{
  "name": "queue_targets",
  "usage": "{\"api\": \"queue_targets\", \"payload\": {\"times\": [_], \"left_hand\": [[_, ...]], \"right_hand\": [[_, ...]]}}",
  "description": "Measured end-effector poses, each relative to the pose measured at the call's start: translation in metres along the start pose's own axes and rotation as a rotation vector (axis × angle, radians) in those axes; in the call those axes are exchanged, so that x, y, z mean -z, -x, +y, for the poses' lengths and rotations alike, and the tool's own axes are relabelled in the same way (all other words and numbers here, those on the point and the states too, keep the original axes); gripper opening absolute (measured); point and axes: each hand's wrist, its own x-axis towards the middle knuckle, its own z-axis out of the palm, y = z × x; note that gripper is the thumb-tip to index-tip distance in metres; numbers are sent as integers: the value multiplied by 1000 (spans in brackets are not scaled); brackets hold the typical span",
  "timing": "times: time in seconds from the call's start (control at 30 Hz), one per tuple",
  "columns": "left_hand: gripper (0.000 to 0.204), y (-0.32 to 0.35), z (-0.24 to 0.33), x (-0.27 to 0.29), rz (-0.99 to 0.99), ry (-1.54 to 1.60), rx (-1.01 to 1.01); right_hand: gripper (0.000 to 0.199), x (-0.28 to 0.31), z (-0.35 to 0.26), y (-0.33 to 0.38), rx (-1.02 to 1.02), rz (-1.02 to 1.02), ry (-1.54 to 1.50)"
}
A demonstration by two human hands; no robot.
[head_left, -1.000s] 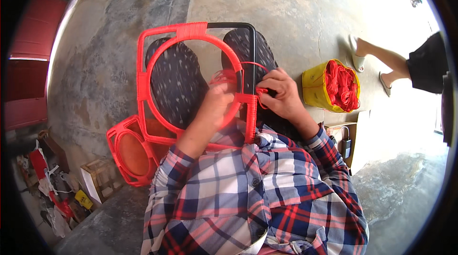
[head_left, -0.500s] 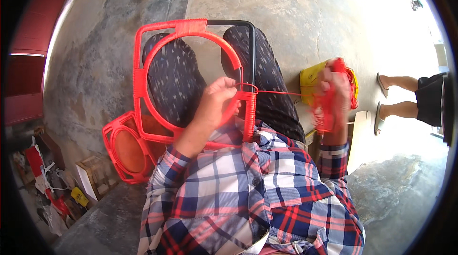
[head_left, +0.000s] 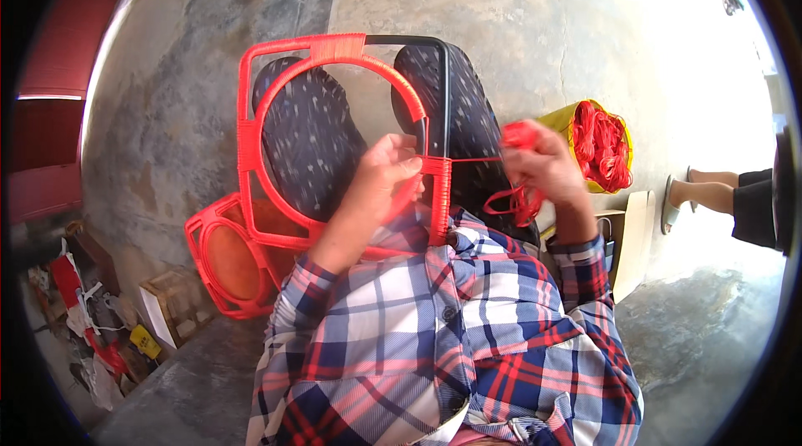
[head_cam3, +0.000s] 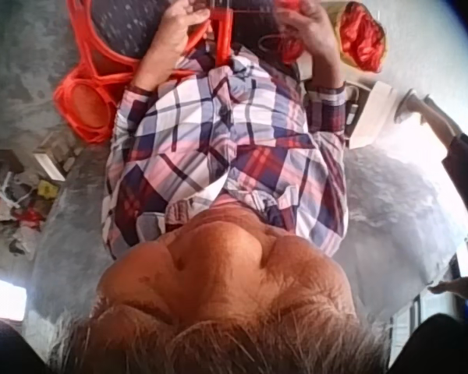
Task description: Wrapping a red plastic furniture frame with red synthetic cord.
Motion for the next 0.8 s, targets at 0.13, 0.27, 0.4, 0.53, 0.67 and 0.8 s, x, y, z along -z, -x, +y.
{"api": "queue_targets", "payload": {"times": [0.13, 0.27, 0.4, 0.53, 0.67, 0.8], "left_hand": [[23, -1, 2, 5, -72, 207, 48], [32, -7, 3, 4, -26, 261, 92], [33, -10, 1, 7, 20, 272, 102], [25, -14, -5, 11, -43, 322, 65], [24, -8, -3, 4, -83, 346, 69], [24, -7, -3, 2, -151, 345, 136]], "right_hand": [[15, 97, -19, 38, 185, 740, -234], [13, 239, 10, 99, 795, 699, -605], [16, 124, -5, 72, 520, 753, -458], [31, 30, 8, 33, 349, -80, 577], [50, -47, 0, -7, 151, -219, 839], [48, -51, 6, -31, 238, -89, 770]]}}
